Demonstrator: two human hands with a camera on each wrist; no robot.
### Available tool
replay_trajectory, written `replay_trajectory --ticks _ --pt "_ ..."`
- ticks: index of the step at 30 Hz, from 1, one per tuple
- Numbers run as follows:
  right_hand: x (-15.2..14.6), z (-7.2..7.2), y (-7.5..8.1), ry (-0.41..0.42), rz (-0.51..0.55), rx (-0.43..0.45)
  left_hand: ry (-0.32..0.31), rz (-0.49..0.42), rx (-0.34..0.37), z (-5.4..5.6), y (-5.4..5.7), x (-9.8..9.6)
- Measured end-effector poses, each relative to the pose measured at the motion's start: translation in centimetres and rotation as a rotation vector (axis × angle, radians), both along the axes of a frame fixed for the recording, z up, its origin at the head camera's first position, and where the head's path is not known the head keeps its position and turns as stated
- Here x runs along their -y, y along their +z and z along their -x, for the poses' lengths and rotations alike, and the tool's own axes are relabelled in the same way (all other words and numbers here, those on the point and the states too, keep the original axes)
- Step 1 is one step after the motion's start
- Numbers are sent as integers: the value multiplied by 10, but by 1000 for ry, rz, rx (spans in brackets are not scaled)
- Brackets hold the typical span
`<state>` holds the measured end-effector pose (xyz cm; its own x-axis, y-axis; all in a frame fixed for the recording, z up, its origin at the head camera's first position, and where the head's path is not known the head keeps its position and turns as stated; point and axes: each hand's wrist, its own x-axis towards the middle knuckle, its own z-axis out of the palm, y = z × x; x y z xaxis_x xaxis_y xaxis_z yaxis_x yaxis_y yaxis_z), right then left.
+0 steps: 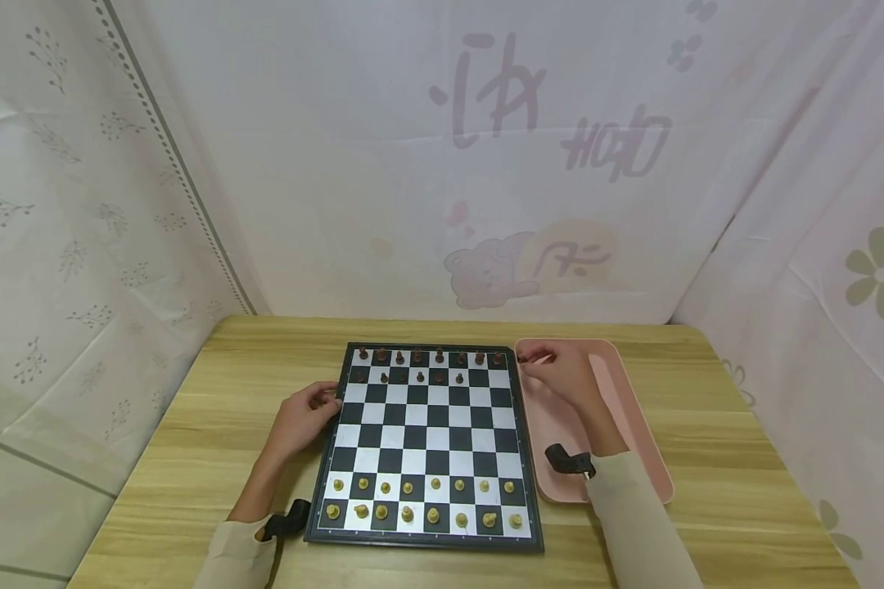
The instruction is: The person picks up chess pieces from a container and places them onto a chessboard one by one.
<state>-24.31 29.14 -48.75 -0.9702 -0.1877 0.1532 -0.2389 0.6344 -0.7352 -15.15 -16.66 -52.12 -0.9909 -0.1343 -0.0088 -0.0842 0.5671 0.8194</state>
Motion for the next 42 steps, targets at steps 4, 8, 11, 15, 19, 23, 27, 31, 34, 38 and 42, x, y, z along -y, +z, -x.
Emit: replay_trajectory --ticks 4,8,11,15,19,23,27,31,34,38,42 --pt "9 -1 5 6 15 19 0 3 1 0 0 0" --pt "18 -1 10 16 20 43 1 4 4 0 0 0" --pt "25 -1 13 33 2 50 3 1 6 0 0 0" --pt "36 0 13 42 -49 61 4 -2 9 0 -1 0" --pt "45 1 14 42 -100 79 4 -6 13 0 -1 0" --pt "55 0 16 37 -146 103 6 -8 13 0 -1 0" --pt "64 -1 17 49 -209 103 6 -7 8 0 0 0" --pt "70 0 14 67 -275 74 3 -6 8 1 0 -1" --pt "72 1 10 72 -320 50 1 -4 7 1 -1 -1" --pt "72 4 4 91 -370 14 0 -4 7 2 -1 0" --pt "75 4 1 89 -401 -7 3 -7 9 1 -2 0"
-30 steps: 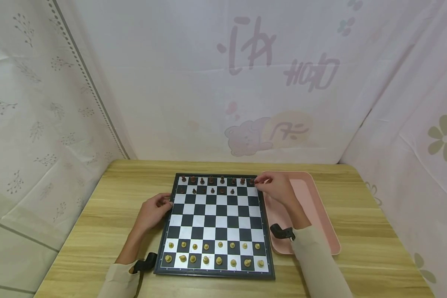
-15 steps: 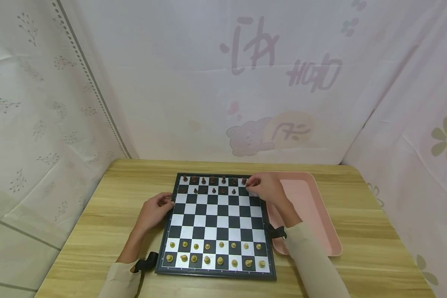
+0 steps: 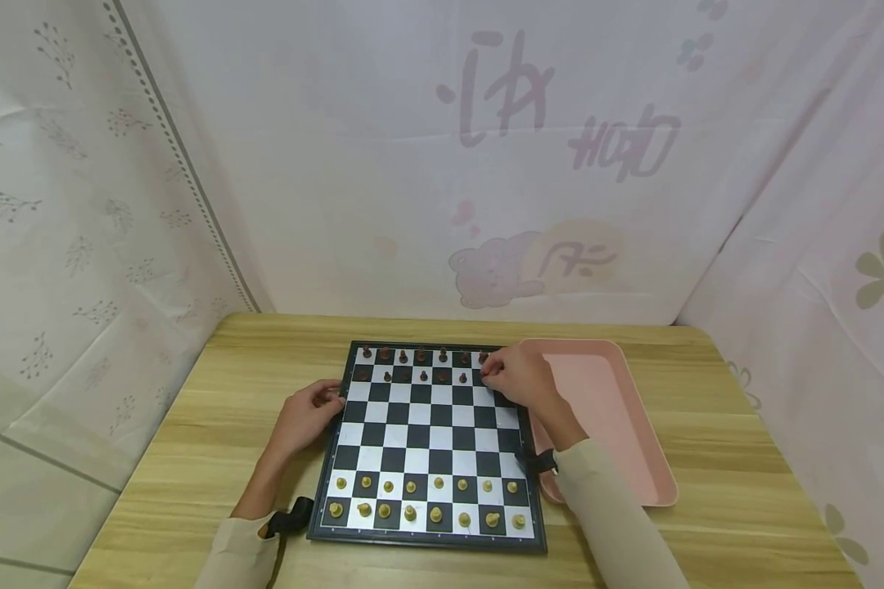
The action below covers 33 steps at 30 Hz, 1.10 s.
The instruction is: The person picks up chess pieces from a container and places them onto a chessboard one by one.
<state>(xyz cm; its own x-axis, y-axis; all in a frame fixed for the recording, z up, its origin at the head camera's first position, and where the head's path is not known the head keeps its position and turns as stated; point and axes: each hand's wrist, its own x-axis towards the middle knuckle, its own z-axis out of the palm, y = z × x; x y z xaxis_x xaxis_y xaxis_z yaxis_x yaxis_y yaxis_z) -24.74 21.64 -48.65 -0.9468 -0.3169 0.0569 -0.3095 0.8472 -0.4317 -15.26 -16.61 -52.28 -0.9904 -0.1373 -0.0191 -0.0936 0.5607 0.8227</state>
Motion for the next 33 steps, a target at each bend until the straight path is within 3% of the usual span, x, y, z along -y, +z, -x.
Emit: replay_trajectory --ticks 7,15,25,33 --pt "-2 1 -3 -6 23 6 2 -2 3 -1 1 -1" --pt "-24 1 -2 -73 195 69 -1 2 2 -1 0 0" --pt "-64 9 -2 -91 324 -42 2 7 4 0 -3 2" --pt "-82 18 -8 -81 342 67 2 0 6 0 -2 1"
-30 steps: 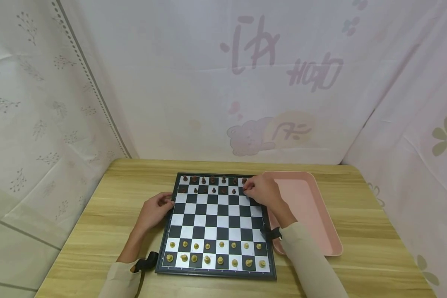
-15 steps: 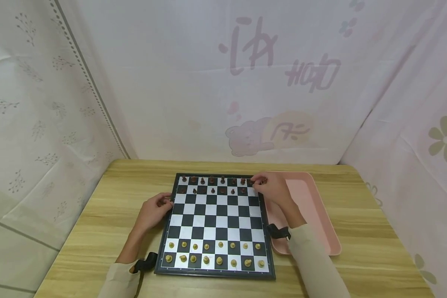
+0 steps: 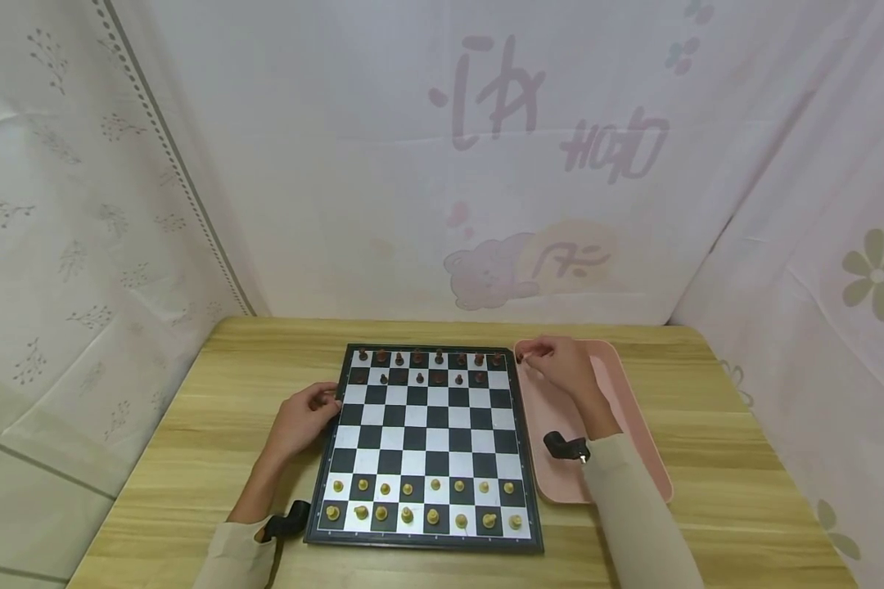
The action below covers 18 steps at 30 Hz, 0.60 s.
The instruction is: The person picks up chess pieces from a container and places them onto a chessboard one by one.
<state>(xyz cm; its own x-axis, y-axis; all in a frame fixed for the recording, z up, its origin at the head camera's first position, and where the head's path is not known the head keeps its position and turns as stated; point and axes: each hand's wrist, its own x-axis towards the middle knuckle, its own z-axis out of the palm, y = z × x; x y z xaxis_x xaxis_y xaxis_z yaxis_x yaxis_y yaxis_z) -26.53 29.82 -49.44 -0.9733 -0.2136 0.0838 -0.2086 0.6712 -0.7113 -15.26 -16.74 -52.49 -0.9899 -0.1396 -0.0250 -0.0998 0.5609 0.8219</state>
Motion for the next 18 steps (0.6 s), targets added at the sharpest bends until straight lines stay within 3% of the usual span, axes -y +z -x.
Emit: replay_trajectory --ticks 5,10,18 --pt "1 5 -8 23 -55 24 0 -8 5 -1 1 -1" --pt "3 9 -11 71 -106 -27 -2 -5 0 -1 1 -1" --pt "7 7 -11 61 -112 -73 -1 5 -6 0 0 0"
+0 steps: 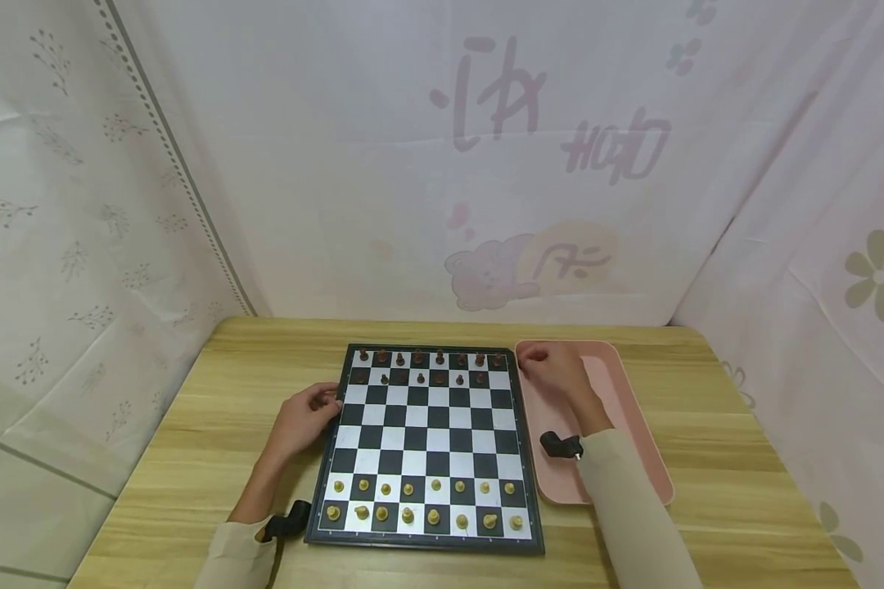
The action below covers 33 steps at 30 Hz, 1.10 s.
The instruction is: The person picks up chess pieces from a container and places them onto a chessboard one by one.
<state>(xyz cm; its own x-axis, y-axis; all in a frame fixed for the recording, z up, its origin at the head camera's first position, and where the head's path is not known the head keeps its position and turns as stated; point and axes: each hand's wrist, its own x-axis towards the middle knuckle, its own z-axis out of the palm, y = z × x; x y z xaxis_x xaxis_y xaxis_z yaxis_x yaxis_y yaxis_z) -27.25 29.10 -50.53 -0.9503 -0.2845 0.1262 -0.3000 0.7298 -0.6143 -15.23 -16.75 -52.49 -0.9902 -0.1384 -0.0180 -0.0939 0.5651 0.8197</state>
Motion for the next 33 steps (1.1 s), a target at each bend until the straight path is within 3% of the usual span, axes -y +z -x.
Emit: replay_trajectory --ticks 15,25,33 --pt "1 0 -7 -132 47 34 0 1 -3 1 1 0" --pt "-2 2 -12 -66 64 -1 2 0 2 1 0 0" --pt "-3 1 -11 -81 37 22 7 -1 8 -1 2 -1"
